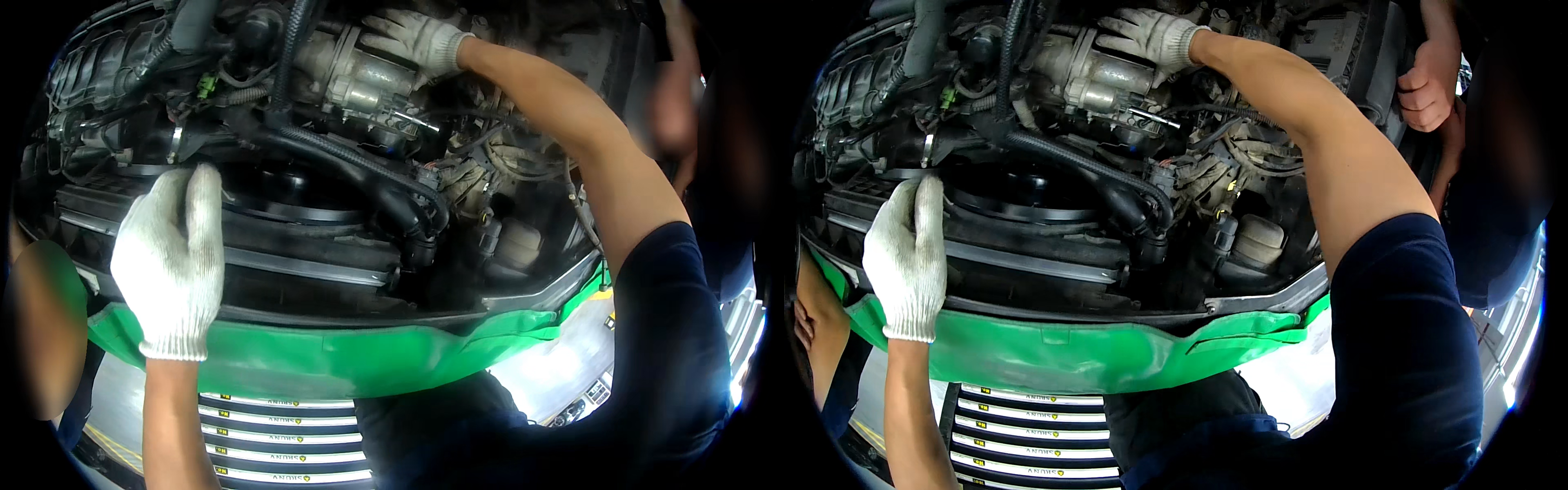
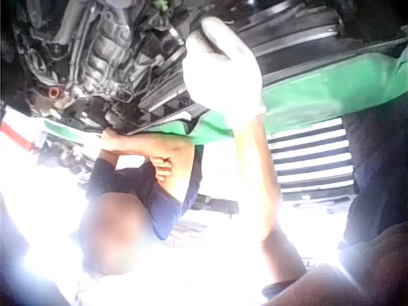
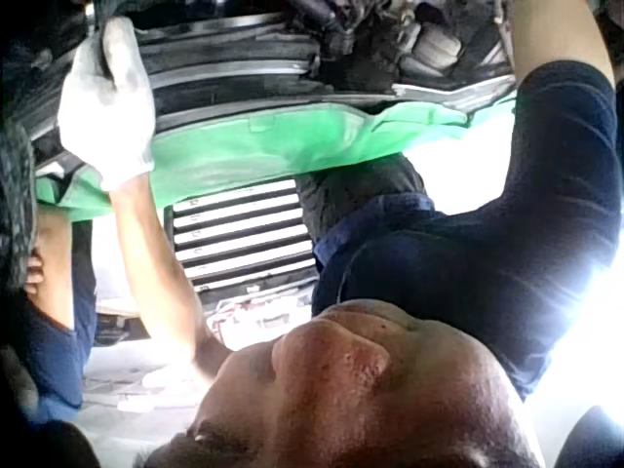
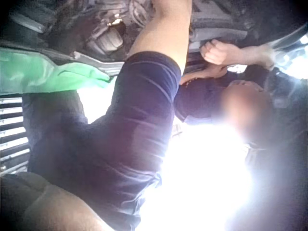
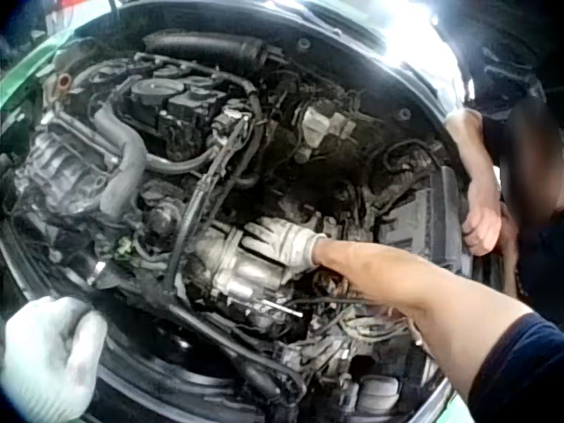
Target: The person works under the hood of a green car, using gloved hands to manipulate engine components and hoses. They adjust a green protective cover and reach into the engine bay to tighten or reposition parts while another person observes.
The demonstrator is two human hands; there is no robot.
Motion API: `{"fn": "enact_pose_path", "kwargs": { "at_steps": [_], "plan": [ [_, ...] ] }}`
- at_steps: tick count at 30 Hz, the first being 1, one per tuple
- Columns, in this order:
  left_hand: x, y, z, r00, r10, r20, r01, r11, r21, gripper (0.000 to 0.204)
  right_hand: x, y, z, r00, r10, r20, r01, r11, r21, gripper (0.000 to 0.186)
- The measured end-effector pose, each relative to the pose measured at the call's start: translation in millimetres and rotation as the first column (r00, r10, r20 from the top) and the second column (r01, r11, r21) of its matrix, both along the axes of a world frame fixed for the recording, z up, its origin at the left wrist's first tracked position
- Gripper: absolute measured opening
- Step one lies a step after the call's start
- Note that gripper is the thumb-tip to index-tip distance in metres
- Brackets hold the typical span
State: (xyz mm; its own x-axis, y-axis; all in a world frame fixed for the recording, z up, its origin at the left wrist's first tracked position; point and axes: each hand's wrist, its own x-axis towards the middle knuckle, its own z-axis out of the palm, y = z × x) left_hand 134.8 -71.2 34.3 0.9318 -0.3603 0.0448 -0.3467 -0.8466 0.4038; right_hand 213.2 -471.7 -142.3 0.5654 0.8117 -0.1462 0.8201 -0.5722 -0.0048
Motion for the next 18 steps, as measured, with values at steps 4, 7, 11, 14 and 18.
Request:
{"fn": "enact_pose_path", "kwargs": {
  "at_steps": [4, 7, 11, 14, 18],
  "plan": [
    [-2.0, 4.3, 1.1, 1.000, -0.002, -0.002, 0.002, 1.000, 0.006, 0.018, -1.2, -1.5, 3.0, 1.000, -0.001, -0.027, 0.002, 0.999, 0.043, 0.113],
    [-2.3, 3.7, 0.2, 1.000, -0.002, -0.013, 0.001, 1.000, -0.020, 0.018, -8.2, 3.9, 3.7, 0.968, -0.247, -0.043, 0.222, 0.924, -0.311, 0.128],
    [-4.5, -9.1, 7.8, 0.997, 0.011, -0.078, -0.010, 1.000, 0.015, 0.018, -9.6, -0.6, -1.0, 0.961, -0.276, 0.009, 0.259, 0.892, -0.371, 0.125],
    [-19.9, -58.3, 27.4, 0.988, -0.153, -0.023, 0.151, 0.986, -0.070, 0.015, -3.0, -2.5, -3.0, 0.985, -0.165, 0.045, 0.171, 0.927, -0.334, 0.125],
    [-30.0, -175.2, -7.4, 0.832, -0.198, -0.518, -0.027, 0.918, -0.395, 0.026, -9.9, -19.8, 8.8, 0.966, -0.257, -0.026, 0.228, 0.897, -0.379, 0.128]
  ]
}}
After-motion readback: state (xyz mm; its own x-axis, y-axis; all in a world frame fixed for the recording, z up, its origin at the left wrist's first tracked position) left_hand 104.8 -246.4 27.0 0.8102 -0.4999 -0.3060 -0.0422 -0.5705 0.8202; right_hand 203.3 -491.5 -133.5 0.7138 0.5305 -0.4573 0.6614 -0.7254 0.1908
